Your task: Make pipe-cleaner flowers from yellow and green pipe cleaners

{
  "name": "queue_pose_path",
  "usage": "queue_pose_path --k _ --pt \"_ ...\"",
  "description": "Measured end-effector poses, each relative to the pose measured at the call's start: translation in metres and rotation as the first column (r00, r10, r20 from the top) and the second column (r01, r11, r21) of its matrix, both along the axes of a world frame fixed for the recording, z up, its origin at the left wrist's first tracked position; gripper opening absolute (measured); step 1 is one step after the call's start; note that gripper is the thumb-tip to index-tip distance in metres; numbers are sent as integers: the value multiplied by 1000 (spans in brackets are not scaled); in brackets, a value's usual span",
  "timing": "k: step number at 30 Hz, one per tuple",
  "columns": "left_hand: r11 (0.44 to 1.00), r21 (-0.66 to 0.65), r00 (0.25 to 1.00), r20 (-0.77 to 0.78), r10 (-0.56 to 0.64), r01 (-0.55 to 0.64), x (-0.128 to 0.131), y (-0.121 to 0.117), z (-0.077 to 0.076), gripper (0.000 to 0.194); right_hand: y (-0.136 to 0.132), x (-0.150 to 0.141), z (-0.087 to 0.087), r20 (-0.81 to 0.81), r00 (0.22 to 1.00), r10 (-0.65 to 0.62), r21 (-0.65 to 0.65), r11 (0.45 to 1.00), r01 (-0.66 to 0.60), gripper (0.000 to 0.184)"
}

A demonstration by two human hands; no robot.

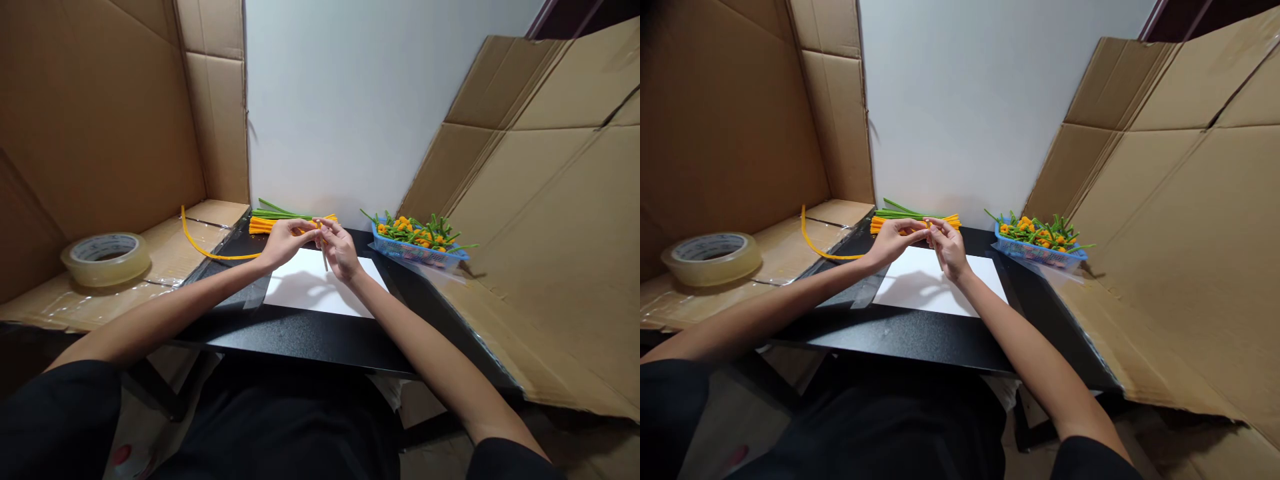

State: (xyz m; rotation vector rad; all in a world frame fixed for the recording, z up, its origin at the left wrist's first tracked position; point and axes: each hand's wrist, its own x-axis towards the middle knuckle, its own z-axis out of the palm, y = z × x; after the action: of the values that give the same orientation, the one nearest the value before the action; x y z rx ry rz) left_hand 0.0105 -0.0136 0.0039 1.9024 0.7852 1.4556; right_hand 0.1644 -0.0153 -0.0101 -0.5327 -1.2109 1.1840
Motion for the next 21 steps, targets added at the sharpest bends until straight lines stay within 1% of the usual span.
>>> queue_pose_path --k 2,5,9,12,16,21 --pt "996 48 996 -36 78 -76 -1 1 0 25 1 0 -2 20 1000 -10 9 1000 10 22" --pt "978 144 982 -85 167 -153 -3 1 1 18 4 -1 -5 25 999 -20 29 999 20 22" --pt "916 337 945 -162 285 -218 -3 -2 1 12 3 -2 -4 17 999 -45 34 998 45 23" --pt "874 417 911 -206 358 -250 -2 -4 0 12 1 -2 -2 -13 999 -36 -6 999 36 23" --pt "863 436 898 -223 378 -255 -2 -6 1 12 -3 -2 1 -62 998 -16 -59 998 13 23" --pt "864 447 918 -194 346 -232 -2 -6 1 13 -4 -1 2 -103 995 17 -101 994 -28 27"
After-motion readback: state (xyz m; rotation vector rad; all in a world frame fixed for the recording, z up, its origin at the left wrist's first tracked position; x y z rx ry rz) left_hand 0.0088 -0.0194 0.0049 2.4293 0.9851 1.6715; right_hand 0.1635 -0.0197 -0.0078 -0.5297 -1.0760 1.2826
